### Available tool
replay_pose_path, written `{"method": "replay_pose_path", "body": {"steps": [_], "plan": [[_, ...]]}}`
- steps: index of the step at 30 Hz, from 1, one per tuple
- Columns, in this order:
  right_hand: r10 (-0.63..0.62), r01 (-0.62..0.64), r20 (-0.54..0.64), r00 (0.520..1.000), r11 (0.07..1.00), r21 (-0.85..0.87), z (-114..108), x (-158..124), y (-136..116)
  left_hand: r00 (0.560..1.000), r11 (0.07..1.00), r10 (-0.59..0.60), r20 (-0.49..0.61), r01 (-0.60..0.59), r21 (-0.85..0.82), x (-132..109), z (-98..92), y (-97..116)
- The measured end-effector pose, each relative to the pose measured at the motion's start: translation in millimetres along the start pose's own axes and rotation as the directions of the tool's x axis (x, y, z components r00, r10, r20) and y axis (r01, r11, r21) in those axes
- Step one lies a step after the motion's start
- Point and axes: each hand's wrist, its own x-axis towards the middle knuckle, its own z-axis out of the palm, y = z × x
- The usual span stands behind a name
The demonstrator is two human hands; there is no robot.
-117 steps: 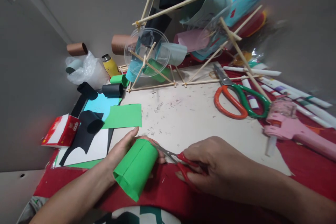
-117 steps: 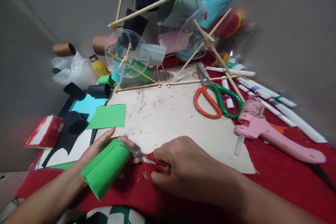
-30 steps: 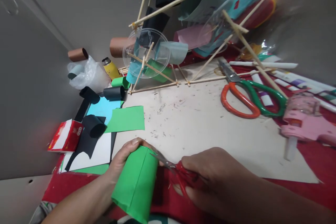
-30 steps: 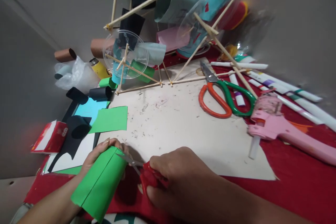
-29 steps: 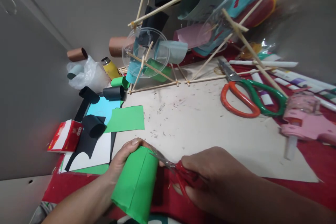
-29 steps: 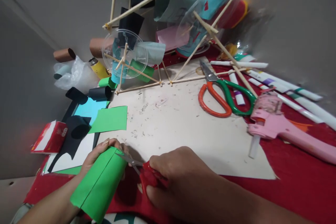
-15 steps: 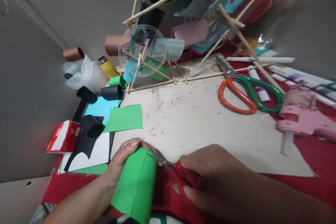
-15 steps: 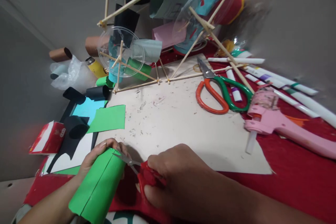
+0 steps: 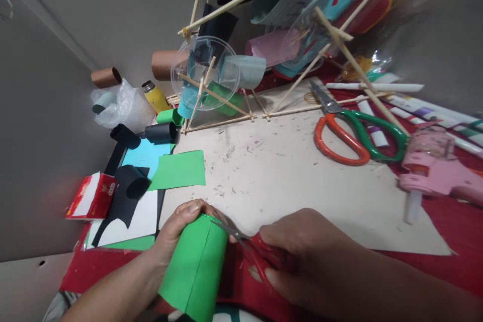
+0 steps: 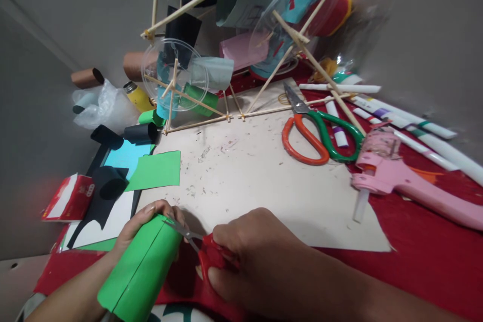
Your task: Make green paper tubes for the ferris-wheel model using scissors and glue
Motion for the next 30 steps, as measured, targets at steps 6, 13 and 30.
{"method": "replay_pose_path", "body": {"steps": [6,13,30], "plan": [[-0.022,0.018,0.038,0.999,0.996,0.09,1.1,-0.2,3.9,0.999,0.999,-0.017,0.038,0.018,-0.033,2.2,-0.6,-1.1],[-0.056,0.048,0.043,0.997,0.983,0.177,1.4,0.2,4.3,0.996,0.999,0.006,0.088,-0.001,-0.054,3.9,0.6,-0.7],[-0.029,0.009,0.083,0.996,0.972,0.233,-1.0,-1.6,3.5,0.998,0.997,-0.033,0.046,0.036,-0.072,4.5,3.3,0.8]]}}
